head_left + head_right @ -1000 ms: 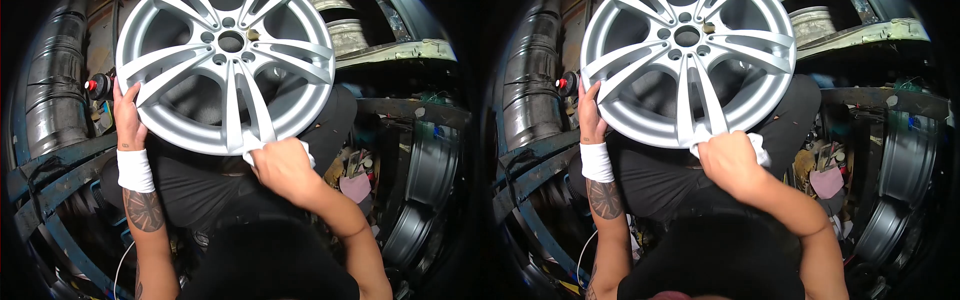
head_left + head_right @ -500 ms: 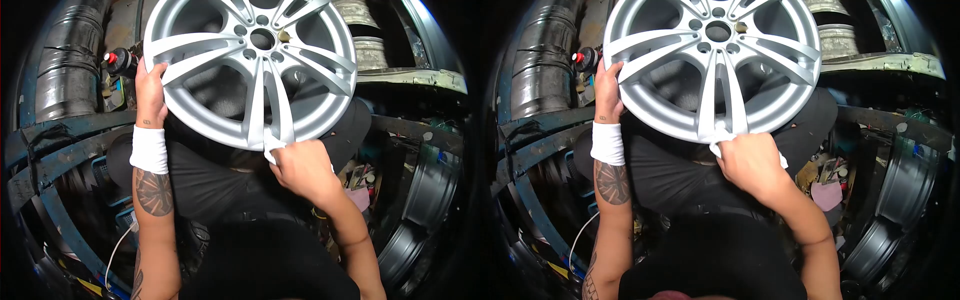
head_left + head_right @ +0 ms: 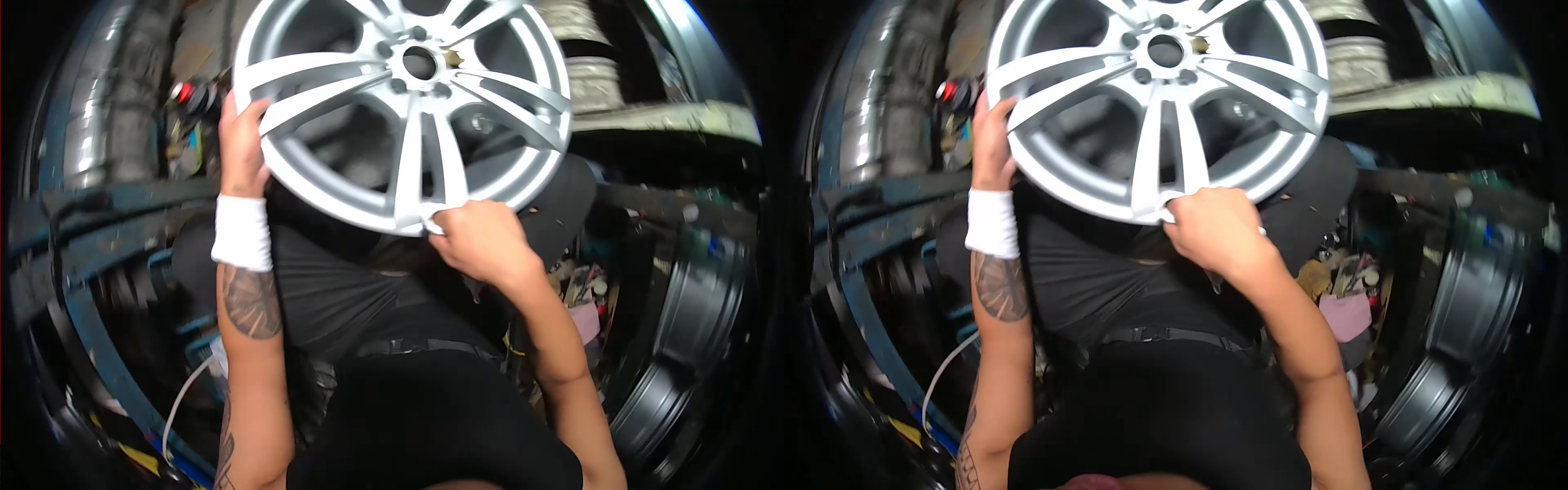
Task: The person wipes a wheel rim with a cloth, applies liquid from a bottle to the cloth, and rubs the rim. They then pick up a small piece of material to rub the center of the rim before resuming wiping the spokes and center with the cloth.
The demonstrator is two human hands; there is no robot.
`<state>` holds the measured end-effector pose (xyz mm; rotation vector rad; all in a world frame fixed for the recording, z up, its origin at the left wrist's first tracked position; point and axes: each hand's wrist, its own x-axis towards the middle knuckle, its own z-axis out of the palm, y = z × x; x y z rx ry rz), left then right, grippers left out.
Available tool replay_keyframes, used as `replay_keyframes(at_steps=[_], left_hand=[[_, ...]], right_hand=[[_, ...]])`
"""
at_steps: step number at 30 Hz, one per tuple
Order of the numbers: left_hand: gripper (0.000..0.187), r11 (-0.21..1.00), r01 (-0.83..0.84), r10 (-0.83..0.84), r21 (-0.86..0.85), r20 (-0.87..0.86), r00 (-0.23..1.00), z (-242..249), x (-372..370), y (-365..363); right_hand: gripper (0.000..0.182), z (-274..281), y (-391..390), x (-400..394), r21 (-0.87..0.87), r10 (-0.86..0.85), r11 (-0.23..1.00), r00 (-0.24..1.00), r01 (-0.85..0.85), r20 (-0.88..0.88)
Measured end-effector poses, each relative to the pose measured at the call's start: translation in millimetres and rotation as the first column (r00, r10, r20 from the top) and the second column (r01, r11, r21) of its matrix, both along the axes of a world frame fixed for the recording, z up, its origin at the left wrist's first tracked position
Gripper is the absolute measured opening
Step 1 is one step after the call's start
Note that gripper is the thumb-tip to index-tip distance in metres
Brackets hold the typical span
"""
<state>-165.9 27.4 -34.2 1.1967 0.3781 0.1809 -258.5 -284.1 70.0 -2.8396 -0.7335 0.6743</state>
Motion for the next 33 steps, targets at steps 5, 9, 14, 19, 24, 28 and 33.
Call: replay_keyframes(at_steps=[5,9,14,19,24,28,33], left_hand=[[0.046,1.0,0.021,-0.02,0.016,-0.063,0.998,-4.9,6.3,3.2],[0.048,0.999,0.036,-0.036,-0.01,-0.061,0.997,3.0,9.0,-3.1],[0.028,0.989,-0.044,0.044,0.14,0.004,0.999,7.4,-3.9,-5.4],[0.05,0.809,-0.351,0.192,0.472,0.352,0.916,27.8,-26.1,-26.2],[0.021,0.928,-0.152,0.005,0.339,0.396,0.918,70.4,-133.4,-43.5],[0.015,0.992,-0.071,0.054,0.107,0.15,0.987,52.5,-241.2,-37.7],[0.032,0.672,-0.696,0.684,-0.255,-0.148,0.714,-21.4,-347.5,-9.6]], right_hand=[[0.022,14.7,4.1,-18.1,0.065,-0.097,0.993,0.994,0.101,-0.048],[0.02,5.2,3.7,-23.7,0.05,-0.108,0.993,0.994,0.107,0.013],[0.024,4.4,9.5,-12.5,0.013,-0.063,0.998,0.997,0.064,-0.04],[0.03,9.7,8.5,-4.0,-0.028,-0.011,1.0,1.0,0.01,-0.021],[0.027,15.8,-2.7,-10.8,-0.132,0.242,0.963,0.969,-0.235,0.043],[0.027,2.0,-9.9,-7.3,-0.136,0.246,0.963,0.966,-0.233,0.085],[0.025,4.2,4.4,1.1,-0.095,0.274,0.96,0.954,-0.264,0.122]])
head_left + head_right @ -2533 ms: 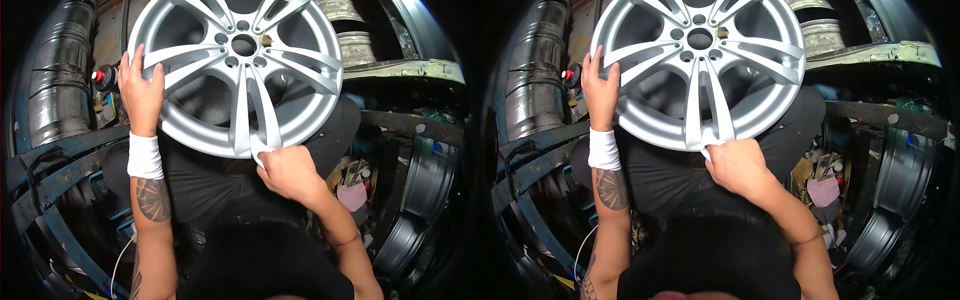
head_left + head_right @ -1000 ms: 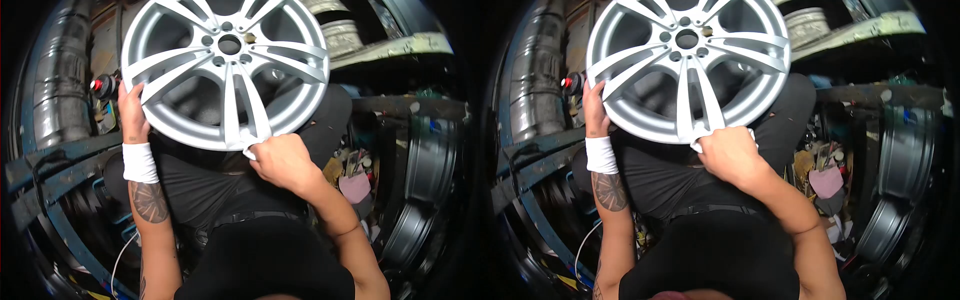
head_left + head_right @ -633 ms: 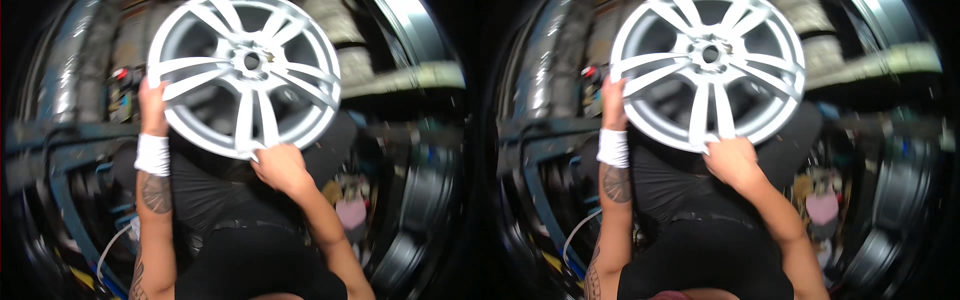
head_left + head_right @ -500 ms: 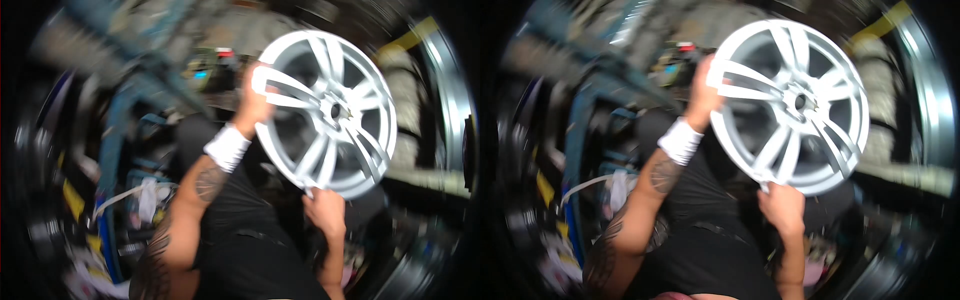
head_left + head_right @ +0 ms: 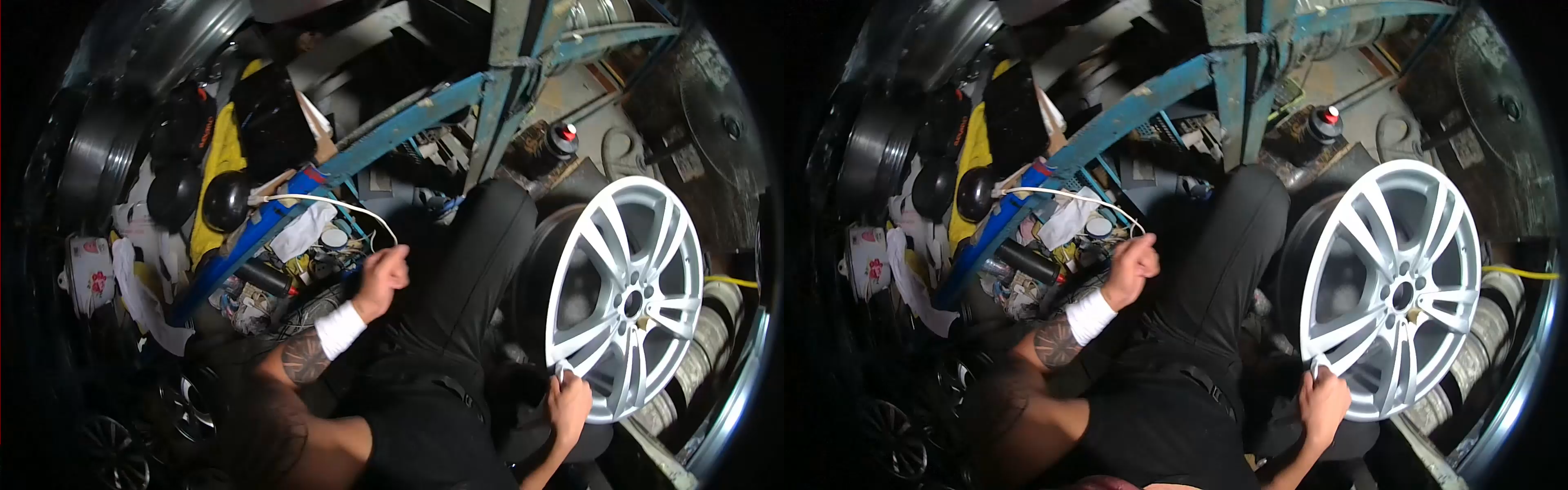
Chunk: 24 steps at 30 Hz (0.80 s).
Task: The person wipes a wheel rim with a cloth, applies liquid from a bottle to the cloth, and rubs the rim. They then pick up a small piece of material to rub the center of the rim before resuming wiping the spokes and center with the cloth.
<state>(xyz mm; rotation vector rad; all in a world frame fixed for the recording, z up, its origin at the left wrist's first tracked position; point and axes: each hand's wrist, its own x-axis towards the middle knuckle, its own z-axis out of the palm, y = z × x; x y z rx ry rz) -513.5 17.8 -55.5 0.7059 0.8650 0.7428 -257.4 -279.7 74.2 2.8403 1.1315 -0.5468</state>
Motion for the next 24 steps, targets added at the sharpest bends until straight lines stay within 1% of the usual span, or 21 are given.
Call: replay_keyframes(at_steps=[1,2,3,4,5,6,7,8,9,10,13,14,15,17,18,19,20,21,22,23,24], left_hand=[[0.035,0.993,-0.116,0.119,0.024,-0.266,0.957,-18.8,-22.2,1.9],[0.036,0.971,-0.212,0.237,0.106,-0.455,0.858,-31.3,-42.5,7.9],[0.038,0.887,-0.129,0.388,0.443,-0.564,0.729,-64.6,-79.3,21.3],[0.041,0.816,-0.197,0.527,0.544,-0.559,0.64,-111.5,-125.2,46.7],[0.04,0.704,-0.108,0.639,0.702,-0.559,0.529,-102.4,-138.0,68.0],[0.034,0.62,0.15,0.661,0.77,-0.616,0.428,-103.2,-156.6,91.0],[0.03,0.725,0.252,0.565,0.641,-0.762,0.315,-124.5,-176.2,111.7],[0.033,0.667,0.471,0.582,0.577,-0.799,0.153,-126.1,-170.9,120.4],[0.038,0.593,0.66,0.621,0.46,-0.784,-0.012,-126.0,-168.8,127.8],[0.044,0.658,0.709,0.51,0.253,-0.842,-0.174,-125.7,-166.4,132.5],[0.037,0.793,0.609,0.385,-0.005,-0.771,-0.507,-144.1,-170.3,165.7],[0.036,0.847,0.531,0.299,0.03,-0.853,-0.428,-158.1,-186.0,184.1],[0.035,0.897,0.439,0.223,0.056,-0.914,-0.34,-185.3,-210.8,206.9],[0.032,0.818,0.431,0.438,0.381,-0.898,-0.037,-269.6,-294.4,274.7],[0.033,0.889,0.273,0.341,0.367,-0.93,0.14,-219.4,-286.7,262.0],[0.034,0.928,0.129,0.273,0.348,-0.875,0.4,-168.3,-274.6,237.6],[0.035,0.962,0.064,0.175,0.267,-0.775,0.607,-130.6,-264.6,220.9],[0.036,0.983,0.094,0.043,0.16,-0.687,0.725,-94.2,-247.7,204.1],[0.038,0.981,0.187,-0.108,0.06,-0.631,0.769,-54.2,-227.1,181.9],[0.038,0.92,0.389,-0.221,0.048,-0.756,0.616,-25.4,-203.3,153.7],[0.039,0.822,0.55,-0.459,-0.148,-0.744,0.486,-12.9,-196.5,144.7]], right_hand=[[0.025,-4.7,-5.4,-2.4,0.037,0.011,0.999,1.0,-0.012,0.019],[0.025,2.6,-6.5,-7.5,-0.001,0.003,1.0,1.0,-0.003,0.02],[0.026,7.7,-3.5,-12.7,-0.031,0.002,1.0,1.0,-0.001,0.015],[0.025,4.6,-7.1,-13.2,0.024,0.013,1.0,0.999,-0.013,0.029],[0.025,-3.5,-9.9,-10.7,0.083,0.011,0.996,0.999,-0.015,0.051],[0.024,-7.8,-13.3,-6.4,0.139,0.001,0.99,0.997,-0.012,0.08],[0.022,-8.6,-6.2,4.9,-0.022,-0.064,0.998,0.996,0.063,-0.065],[0.023,-4.1,-0.5,2.4,-0.042,-0.038,0.998,0.998,0.036,-0.042],[0.023,1.3,2.8,-2.6,-0.058,-0.007,0.998,1.0,0.006,-0.022],[0.026,4.0,1.2,-8.5,-0.01,0.013,1.0,0.999,-0.013,0.029],[0.027,-1.5,-1.1,3.3,0.03,0.008,1.0,1.0,-0.008,0.004],[0.027,-1.0,1.5,10.9,-0.026,-0.037,0.999,0.996,0.035,-0.08],[0.025,2.9,-0.2,4.5,0.007,-0.033,0.999,0.998,0.033,-0.044],[0.025,13.2,-3.9,-5.9,-0.061,-0.049,0.997,0.996,0.045,-0.071],[0.024,10.7,-8.4,-5.8,-0.017,-0.069,0.998,0.993,0.067,-0.093],[0.023,1.9,-7.6,-3.1,0.041,-0.073,0.996,0.995,0.076,-0.071],[0.024,-3.8,-0.6,-4.2,0.045,-0.146,0.988,0.987,0.15,-0.067],[0.025,-4.6,-1.2,-7.8,0.077,-0.094,0.992,0.995,0.096,-0.029],[0.025,7.5,-0.3,-11.4,0.034,-0.121,0.992,0.988,0.124,-0.099],[0.024,14.4,-5.3,-12.8,0.025,-0.082,0.996,0.993,0.084,-0.083],[0.023,20.1,-7.5,-11.0,0.075,-0.084,0.993,0.99,0.093,-0.116]])
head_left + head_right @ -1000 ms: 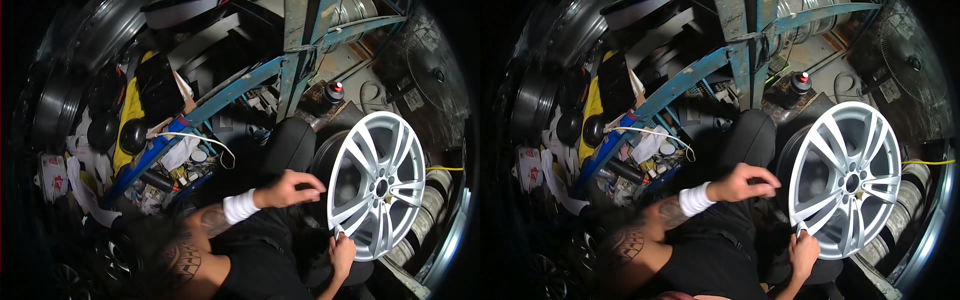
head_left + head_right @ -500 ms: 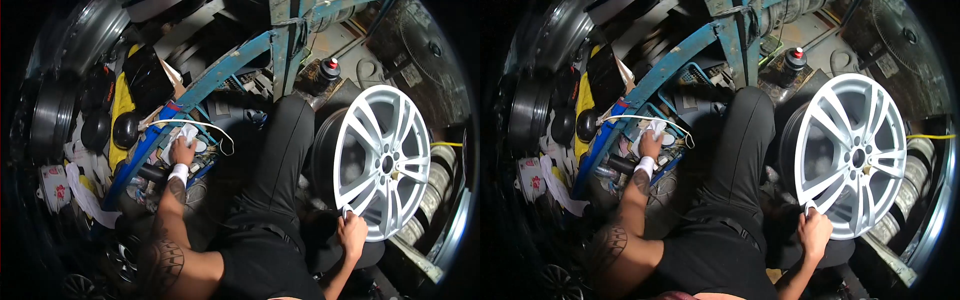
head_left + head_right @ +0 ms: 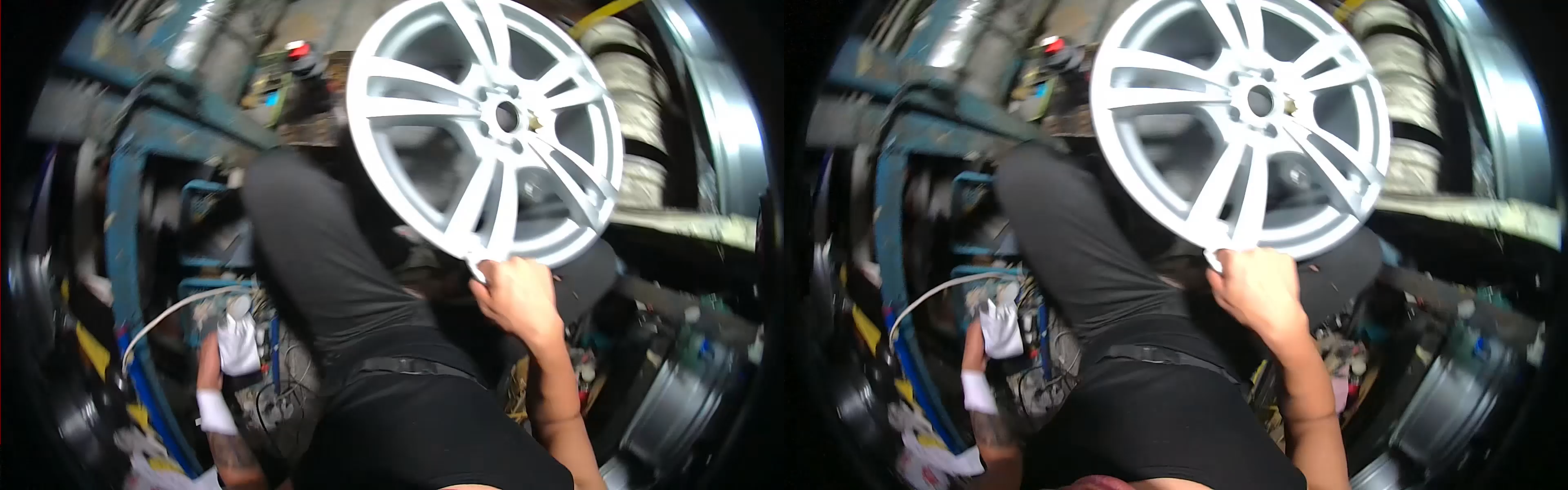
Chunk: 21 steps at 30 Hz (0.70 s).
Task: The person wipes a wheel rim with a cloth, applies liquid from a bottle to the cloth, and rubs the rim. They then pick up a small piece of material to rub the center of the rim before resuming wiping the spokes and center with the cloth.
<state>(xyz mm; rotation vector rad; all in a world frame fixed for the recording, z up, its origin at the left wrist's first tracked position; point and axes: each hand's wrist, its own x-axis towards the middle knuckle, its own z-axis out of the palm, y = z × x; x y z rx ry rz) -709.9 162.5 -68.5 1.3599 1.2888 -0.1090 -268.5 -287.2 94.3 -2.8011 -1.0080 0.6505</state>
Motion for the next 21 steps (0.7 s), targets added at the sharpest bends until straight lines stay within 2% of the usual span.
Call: replay_keyframes(at_steps=[1,2,3,4,5,6,7,9,11,13,15,16,17,19,21], left_hand=[[0.036,0.976,0.058,-0.05,-0.21,0.044,0.998,50.5,57.9,-43.4],[0.032,0.897,0.198,-0.14,-0.394,0.172,0.975,82.0,86.2,-65.5],[0.036,0.856,0.282,-0.189,-0.434,0.245,0.951,103.3,114.9,-81.1],[0.039,0.856,0.327,-0.201,-0.401,0.326,0.924,115.7,143.3,-97.4],[0.043,0.86,0.36,-0.204,-0.363,0.402,0.893,123.9,168.0,-113.1],[0.045,0.873,0.405,-0.254,-0.272,0.455,0.854,126.3,190.8,-124.4],[0.043,0.852,0.504,-0.384,-0.141,0.485,0.786,125.0,210.6,-125.1],[0.04,0.851,0.495,-0.33,-0.177,0.553,0.765,135.6,265.4,-144.9],[0.038,0.823,0.568,-0.501,0.03,0.51,0.699,127.3,311.1,-152.3],[0.044,0.77,0.617,-0.599,0.163,0.52,0.609,134.2,351.8,-178.1],[0.051,0.714,0.652,-0.662,0.257,0.55,0.509,127.9,378.4,-199.7],[0.051,0.631,0.703,-0.748,0.327,0.494,0.442,130.6,389.0,-209.0],[0.046,0.58,0.672,-0.801,0.461,0.473,0.366,118.5,394.4,-216.3],[0.04,0.436,0.623,-0.9,0.65,0.33,0.285,108.0,403.0,-225.9],[0.033,0.39,0.598,-0.917,0.7,0.238,0.32,100.0,402.6,-233.1]], right_hand=[[0.023,-6.6,-2.0,4.7,0.023,-0.028,0.999,1.0,0.029,-0.007],[0.022,-12.6,-3.5,7.5,0.025,-0.05,0.998,0.999,0.05,-0.002],[0.023,-15.3,-7.0,6.7,0.036,-0.069,0.997,0.998,0.069,0.002],[0.023,-10.8,-13.3,3.1,0.079,-0.05,0.996,0.998,0.052,-0.025],[0.023,-5.6,-17.3,0.8,0.128,-0.02,0.991,0.999,0.026,-0.05],[0.022,-4.4,-17.1,3.8,0.097,-0.039,0.994,0.995,0.048,-0.096],[0.021,-8.9,-13.3,7.8,0.092,-0.059,0.994,0.995,0.067,-0.084],[0.021,-20.1,-10.2,6.6,0.088,-0.13,0.987,0.989,0.135,-0.064],[0.021,-3.0,-15.0,-1.0,0.116,-0.068,0.99,0.994,0.077,-0.081],[0.022,-10.6,-11.0,1.2,0.188,-0.147,0.969,0.986,0.161,-0.084],[0.022,1.1,-6.9,12.9,0.054,-0.141,0.987,0.972,0.153,-0.186],[0.023,-0.3,-10.1,-0.4,0.118,-0.152,0.979,0.981,0.166,-0.123],[0.023,2.0,-13.5,-5.1,0.137,-0.103,0.983,0.987,0.119,-0.122],[0.022,-5.4,-12.7,-10.0,0.163,-0.19,0.966,0.979,0.199,-0.07],[0.022,-23.3,-3.7,-5.4,0.125,-0.207,0.969,0.976,0.214,-0.068]])
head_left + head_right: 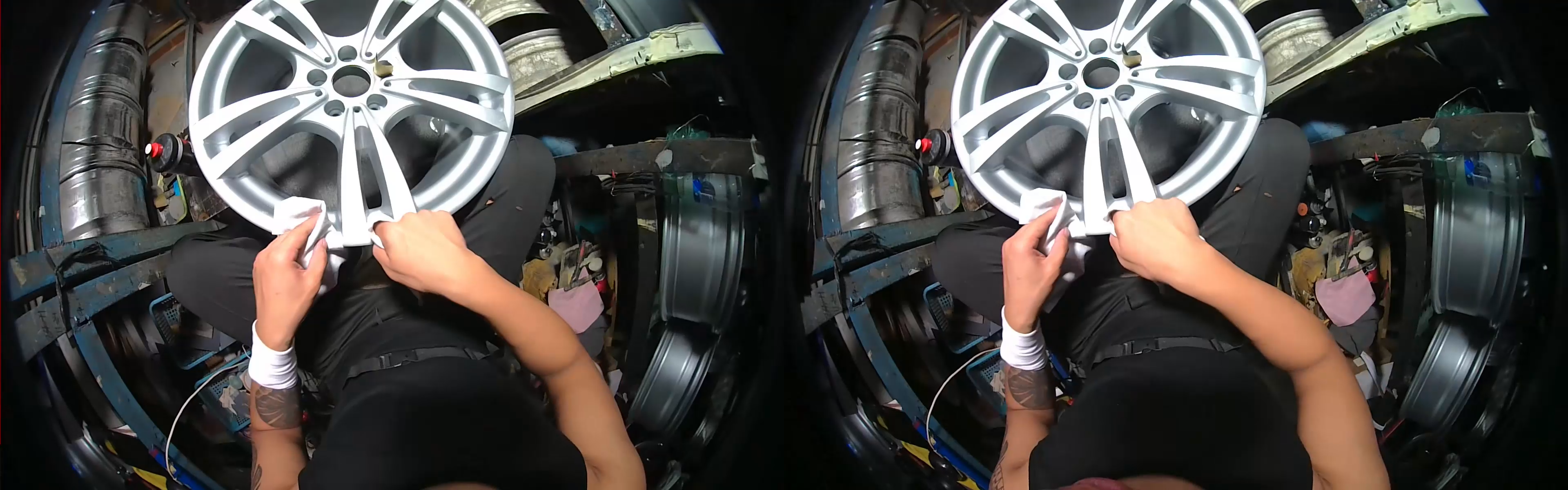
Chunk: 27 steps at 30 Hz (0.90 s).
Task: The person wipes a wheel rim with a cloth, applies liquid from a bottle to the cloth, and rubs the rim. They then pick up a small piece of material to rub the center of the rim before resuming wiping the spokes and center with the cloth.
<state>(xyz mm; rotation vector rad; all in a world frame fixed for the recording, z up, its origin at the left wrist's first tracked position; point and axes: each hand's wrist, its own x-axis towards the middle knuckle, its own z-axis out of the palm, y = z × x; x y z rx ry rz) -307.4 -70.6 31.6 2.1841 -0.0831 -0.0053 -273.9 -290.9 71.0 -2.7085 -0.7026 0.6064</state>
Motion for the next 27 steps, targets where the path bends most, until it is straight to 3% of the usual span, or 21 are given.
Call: replay_keyframes(at_steps=[2,7,12,15,18,20,22,24,27], left_hand=[[0.031,0.995,-0.031,0.029,0.099,0.012,0.999,-7.0,-3.3,-2.9],[0.035,0.998,-0.044,0.041,0.04,0.061,0.997,-14.8,-9.6,-7.0],[0.051,0.996,-0.076,0.071,0.051,0.088,0.994,-20.8,-10.0,-4.2],[0.051,0.946,0.012,-0.051,0.325,0.111,0.992,-15.8,-6.1,6.0],[0.049,0.88,0.073,-0.115,0.469,0.062,0.991,-5.7,-1.4,15.2],[0.043,0.865,0.105,-0.173,0.49,0.095,0.98,-1.1,5.3,18.9],[0.04,0.862,0.166,-0.205,0.478,0.03,0.978,8.0,7.6,22.4],[0.037,0.862,0.174,-0.227,0.476,0.057,0.972,8.4,18.0,14.9],[0.036,0.841,0.26,-0.32,0.475,0.048,0.946,11.4,32.5,-13.2]], right_hand=[[0.023,-3.3,4.1,-0.6,-0.019,0.003,1.0,1.0,-0.003,-0.009],[0.025,-4.9,7.3,7.5,-0.121,0.111,0.987,0.994,-0.11,0.003],[0.025,5.6,2.2,5.4,-0.099,0.045,0.994,0.997,-0.051,-0.059],[0.023,15.0,-9.0,7.4,-0.077,0.071,0.994,0.993,-0.079,-0.099],[0.022,-7.7,-4.1,15.2,-0.049,0.054,0.997,0.998,-0.056,-0.043],[0.023,12.1,-13.7,10.2,0.017,0.084,0.996,0.993,-0.083,-0.081],[0.024,-1.7,-14.0,9.3,0.05,-0.038,0.998,0.998,0.041,-0.055],[0.022,-6.2,-8.1,3.0,0.028,-0.023,0.999,0.998,0.025,-0.05],[0.022,19.8,-41.8,-1.5,0.182,-0.048,0.98,0.982,0.082,-0.183]])
